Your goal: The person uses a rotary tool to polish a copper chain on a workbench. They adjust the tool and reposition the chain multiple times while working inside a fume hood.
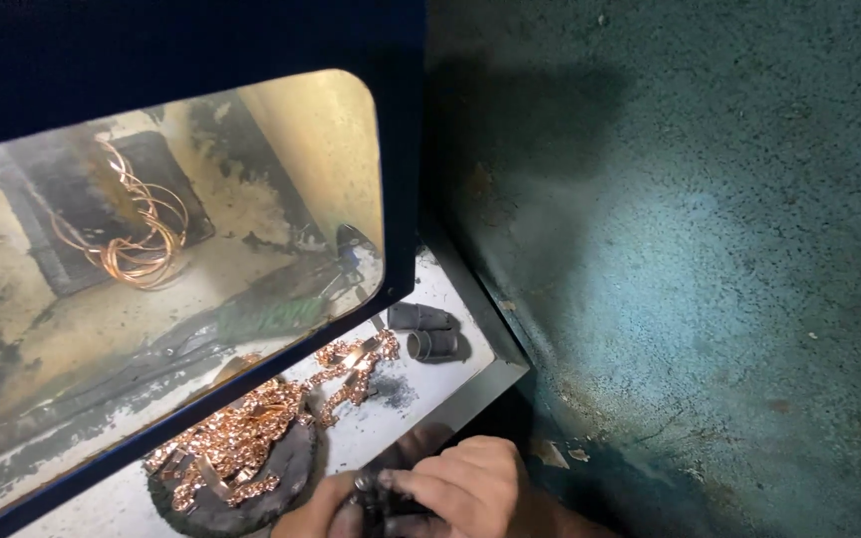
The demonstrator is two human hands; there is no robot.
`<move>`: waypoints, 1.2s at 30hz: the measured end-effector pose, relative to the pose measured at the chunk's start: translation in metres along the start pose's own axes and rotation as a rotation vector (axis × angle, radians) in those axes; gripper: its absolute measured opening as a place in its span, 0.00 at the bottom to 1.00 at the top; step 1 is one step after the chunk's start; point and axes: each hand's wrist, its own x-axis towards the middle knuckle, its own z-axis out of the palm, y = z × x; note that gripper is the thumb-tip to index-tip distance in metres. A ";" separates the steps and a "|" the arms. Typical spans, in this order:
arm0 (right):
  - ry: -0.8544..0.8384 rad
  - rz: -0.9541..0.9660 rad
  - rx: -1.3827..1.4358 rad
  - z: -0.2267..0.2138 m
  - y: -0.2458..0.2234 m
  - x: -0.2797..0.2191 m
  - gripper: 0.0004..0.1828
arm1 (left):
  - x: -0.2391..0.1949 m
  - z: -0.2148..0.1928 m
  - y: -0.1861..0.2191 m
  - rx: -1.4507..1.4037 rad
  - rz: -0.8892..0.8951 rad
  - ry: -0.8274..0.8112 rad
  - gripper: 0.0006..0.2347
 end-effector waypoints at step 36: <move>-0.043 0.151 0.229 0.012 0.068 -0.034 0.16 | -0.050 -0.018 0.037 -0.348 0.282 0.284 0.23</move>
